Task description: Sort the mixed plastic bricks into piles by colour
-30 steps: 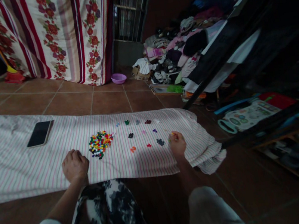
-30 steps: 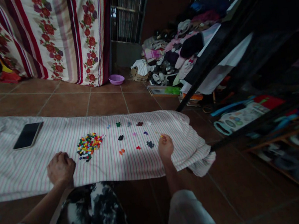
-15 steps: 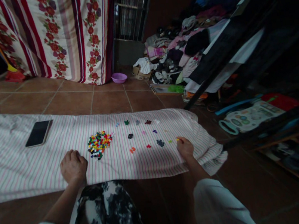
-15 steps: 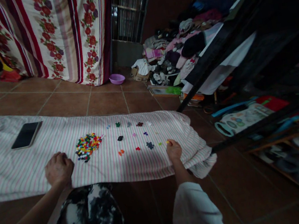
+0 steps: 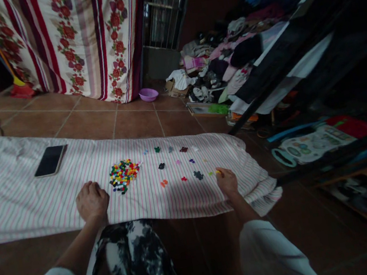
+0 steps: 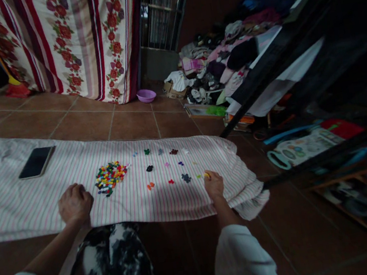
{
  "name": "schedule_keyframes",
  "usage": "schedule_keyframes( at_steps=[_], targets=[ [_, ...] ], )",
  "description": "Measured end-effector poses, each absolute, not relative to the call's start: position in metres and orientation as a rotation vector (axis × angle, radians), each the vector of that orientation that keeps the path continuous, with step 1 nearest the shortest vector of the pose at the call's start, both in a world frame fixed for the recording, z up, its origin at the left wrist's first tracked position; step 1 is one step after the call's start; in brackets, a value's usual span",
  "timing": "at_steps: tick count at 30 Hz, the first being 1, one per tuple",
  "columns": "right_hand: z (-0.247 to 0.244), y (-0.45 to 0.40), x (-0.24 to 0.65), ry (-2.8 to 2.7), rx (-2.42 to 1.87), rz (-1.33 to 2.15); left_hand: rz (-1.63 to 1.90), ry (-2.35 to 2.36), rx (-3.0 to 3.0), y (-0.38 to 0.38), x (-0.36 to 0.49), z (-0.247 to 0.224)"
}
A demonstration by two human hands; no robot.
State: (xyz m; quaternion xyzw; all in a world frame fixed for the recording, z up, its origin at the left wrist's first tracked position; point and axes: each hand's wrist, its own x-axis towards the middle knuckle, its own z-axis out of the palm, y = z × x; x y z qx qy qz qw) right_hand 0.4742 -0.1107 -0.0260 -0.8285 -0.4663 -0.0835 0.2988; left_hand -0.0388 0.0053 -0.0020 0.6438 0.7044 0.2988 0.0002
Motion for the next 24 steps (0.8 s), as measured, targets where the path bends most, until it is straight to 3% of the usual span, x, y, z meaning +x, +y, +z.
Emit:
schedule_keyframes(
  at_steps=[8, 16, 24],
  targets=[
    [0.006, -0.108, 0.429, -1.200, -2.023, -0.378, 0.943, 2.206, 1.999, 0.007, -0.040, -0.005],
    [-0.004, -0.087, 0.283, -1.632, -1.617, 0.085, 0.918, 2.211, 1.986, 0.005, -0.039, -0.001],
    [-0.023, -0.071, 0.245, -1.611, -1.855, 0.084, 0.931, 2.205, 2.028, 0.006, -0.040, -0.005]
  ],
)
